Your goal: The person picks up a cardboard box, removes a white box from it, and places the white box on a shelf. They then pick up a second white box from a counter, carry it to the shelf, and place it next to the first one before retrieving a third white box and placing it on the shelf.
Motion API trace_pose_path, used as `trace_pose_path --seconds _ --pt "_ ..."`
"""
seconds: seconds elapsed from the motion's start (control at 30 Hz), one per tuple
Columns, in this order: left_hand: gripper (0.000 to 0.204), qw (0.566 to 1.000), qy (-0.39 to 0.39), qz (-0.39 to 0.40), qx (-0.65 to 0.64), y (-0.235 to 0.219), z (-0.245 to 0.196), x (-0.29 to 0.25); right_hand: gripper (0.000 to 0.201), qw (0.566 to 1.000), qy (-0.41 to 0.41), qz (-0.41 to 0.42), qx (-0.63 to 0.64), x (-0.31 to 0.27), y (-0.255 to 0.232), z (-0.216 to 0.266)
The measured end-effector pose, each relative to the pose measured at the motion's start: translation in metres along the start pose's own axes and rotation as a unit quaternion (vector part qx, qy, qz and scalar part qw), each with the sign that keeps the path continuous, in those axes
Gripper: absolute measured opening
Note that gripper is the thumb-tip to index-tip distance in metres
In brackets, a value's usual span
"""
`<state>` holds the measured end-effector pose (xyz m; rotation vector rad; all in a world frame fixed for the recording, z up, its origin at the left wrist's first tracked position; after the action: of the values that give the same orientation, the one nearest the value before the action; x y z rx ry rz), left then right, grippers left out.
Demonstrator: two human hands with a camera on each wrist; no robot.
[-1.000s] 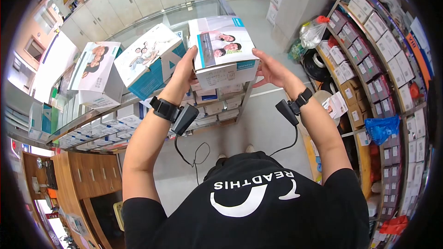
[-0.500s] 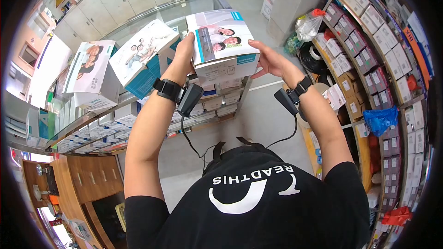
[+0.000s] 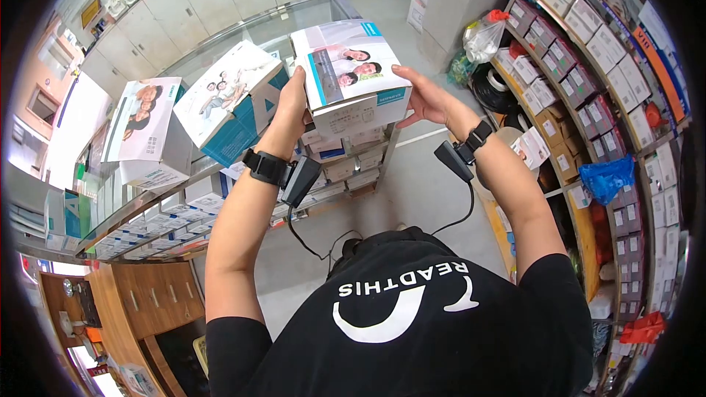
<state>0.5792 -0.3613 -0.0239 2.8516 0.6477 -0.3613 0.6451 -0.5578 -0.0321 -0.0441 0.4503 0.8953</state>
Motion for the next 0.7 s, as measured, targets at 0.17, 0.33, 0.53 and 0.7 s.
trace_pose_path --seconds 0.17,0.33,0.53,0.7 --pt "0.063 0.999 -0.034 0.014 0.034 0.005 0.006 -0.037 0.078 1.0 -0.012 -0.028 0.003 0.001 -0.004 0.0" --pt "0.063 0.998 -0.026 0.048 -0.039 0.008 0.016 -0.037 0.077 0.999 -0.027 -0.024 0.014 0.002 -0.006 -0.006" --pt "0.056 0.997 0.008 0.06 -0.057 0.01 0.014 -0.033 0.071 0.996 -0.053 -0.037 0.069 -0.013 0.002 -0.015" --pt "0.051 0.992 0.047 0.076 -0.087 0.013 0.009 -0.033 0.071 0.984 -0.113 -0.036 0.134 -0.013 0.003 -0.027"
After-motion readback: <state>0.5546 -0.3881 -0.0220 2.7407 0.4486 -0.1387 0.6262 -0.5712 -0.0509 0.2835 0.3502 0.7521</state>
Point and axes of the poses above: each hand's wrist, its own x-axis towards the middle knuckle, its own y-axis out of the palm, z = x × y, the point moved 10 cm from there along x, towards the middle knuckle, and after that the axes turned 1 degree about -x, right-handed, at the moved point
